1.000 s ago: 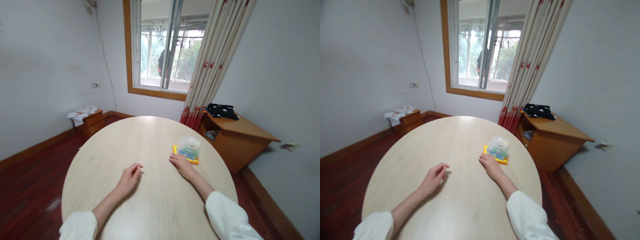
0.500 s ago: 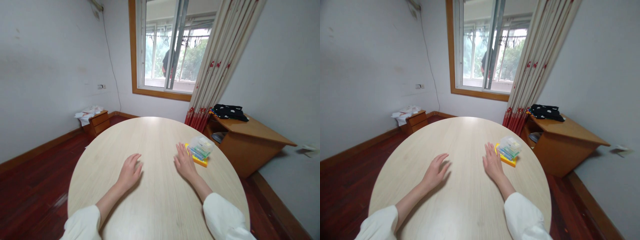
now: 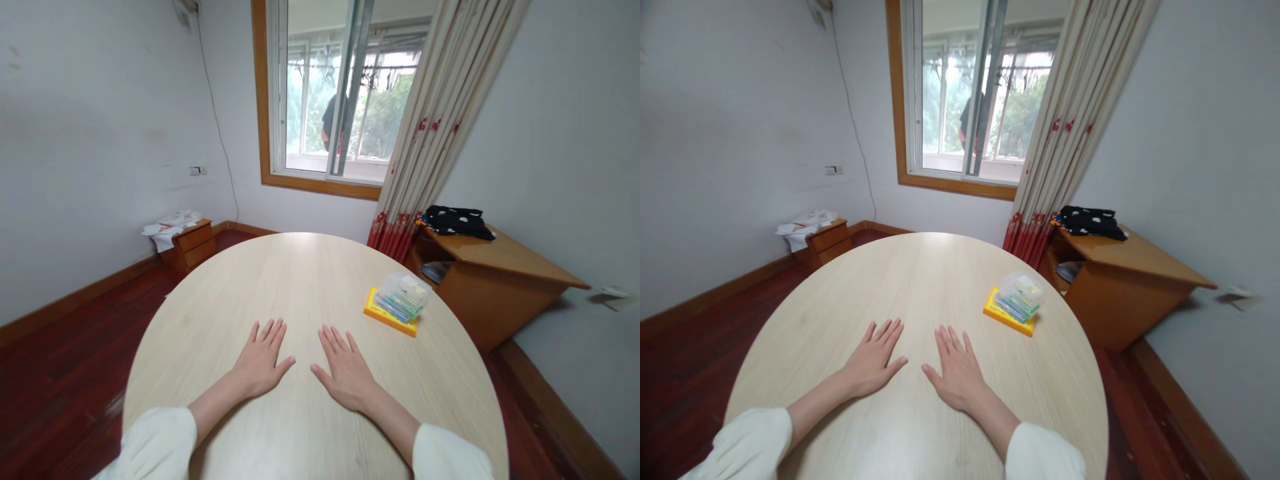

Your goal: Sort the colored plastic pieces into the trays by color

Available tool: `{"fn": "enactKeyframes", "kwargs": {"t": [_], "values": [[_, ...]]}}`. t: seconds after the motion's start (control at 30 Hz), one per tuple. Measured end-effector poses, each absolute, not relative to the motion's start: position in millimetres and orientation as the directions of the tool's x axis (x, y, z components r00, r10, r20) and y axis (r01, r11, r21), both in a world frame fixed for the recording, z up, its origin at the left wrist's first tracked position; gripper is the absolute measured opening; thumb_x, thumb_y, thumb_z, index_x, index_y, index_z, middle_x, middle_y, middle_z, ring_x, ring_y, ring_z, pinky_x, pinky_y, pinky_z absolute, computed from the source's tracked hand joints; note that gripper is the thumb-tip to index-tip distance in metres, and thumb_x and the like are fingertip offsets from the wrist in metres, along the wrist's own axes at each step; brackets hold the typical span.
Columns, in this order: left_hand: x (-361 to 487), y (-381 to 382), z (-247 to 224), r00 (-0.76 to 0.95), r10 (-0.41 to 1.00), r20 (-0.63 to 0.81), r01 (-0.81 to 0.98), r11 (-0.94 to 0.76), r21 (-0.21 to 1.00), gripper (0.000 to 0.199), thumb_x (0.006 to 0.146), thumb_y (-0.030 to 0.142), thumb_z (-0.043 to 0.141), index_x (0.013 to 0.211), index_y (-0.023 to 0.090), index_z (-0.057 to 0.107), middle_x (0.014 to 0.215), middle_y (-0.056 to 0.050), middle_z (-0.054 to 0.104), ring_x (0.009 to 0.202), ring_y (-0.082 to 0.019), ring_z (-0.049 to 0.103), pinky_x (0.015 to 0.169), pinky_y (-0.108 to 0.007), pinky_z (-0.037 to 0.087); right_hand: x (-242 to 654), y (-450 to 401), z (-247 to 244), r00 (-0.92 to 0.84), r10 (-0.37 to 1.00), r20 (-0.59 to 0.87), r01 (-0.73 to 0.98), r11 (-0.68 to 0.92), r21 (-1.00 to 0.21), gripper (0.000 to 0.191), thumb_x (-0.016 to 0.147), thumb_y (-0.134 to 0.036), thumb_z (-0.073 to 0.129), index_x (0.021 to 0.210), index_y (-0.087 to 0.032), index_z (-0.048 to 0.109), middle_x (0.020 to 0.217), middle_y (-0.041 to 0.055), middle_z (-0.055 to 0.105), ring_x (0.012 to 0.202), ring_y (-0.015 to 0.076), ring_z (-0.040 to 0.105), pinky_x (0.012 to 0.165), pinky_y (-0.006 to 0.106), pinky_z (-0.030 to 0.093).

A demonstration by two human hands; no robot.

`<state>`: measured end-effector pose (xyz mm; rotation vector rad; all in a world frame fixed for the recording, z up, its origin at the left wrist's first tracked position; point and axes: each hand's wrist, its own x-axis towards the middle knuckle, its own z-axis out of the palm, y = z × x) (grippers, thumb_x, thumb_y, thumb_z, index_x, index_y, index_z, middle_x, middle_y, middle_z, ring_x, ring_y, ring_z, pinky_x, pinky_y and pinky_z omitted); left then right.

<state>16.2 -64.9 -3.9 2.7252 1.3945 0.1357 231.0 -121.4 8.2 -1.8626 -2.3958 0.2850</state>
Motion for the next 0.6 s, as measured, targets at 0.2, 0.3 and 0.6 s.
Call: {"fn": "enactKeyframes", "kwargs": {"t": [0.2,0.3,0.6], "values": [[19,-64,1,0.567,0.824,0.003,0.818,-0.564,0.116,0.077,0.088,0.061,0.021,0.144,0.008,0.024,0.15,-0.013,0.019,0.139,-0.029,0.016,0.112,-0.053,0.006,231,-120,9,-0.238,0.97,-0.041,0.941,0.22,-0.255,0.073,0.09,-0.058,0.024,0.146,-0.011,0.017,0.152,0.0093,0.012,0.141,0.0248,0.009,0.113,0.048,0.001],[23,-68,9,0.544,0.838,-0.032,0.834,-0.536,0.132,0.074,0.088,0.057,0.025,0.143,0.007,0.024,0.15,-0.014,0.018,0.139,-0.029,0.015,0.112,-0.052,0.006,233,-117,9,-0.206,0.977,-0.054,0.927,0.177,-0.331,0.07,0.091,-0.054,0.024,0.146,-0.011,0.018,0.152,0.0101,0.016,0.141,0.0227,0.011,0.113,0.046,0.0],[-3,-164,56,0.814,0.58,-0.019,0.482,-0.657,0.58,0.033,0.081,0.051,0.047,0.095,0.031,0.069,0.085,-0.003,0.071,0.077,-0.022,0.064,0.072,-0.035,0.049,207,-205,76,-0.26,0.941,0.216,0.477,0.32,-0.819,0.046,0.089,-0.054,0.04,0.072,-0.022,0.068,0.074,0.0057,0.068,0.077,0.0197,0.063,0.076,0.037,0.049]]}}
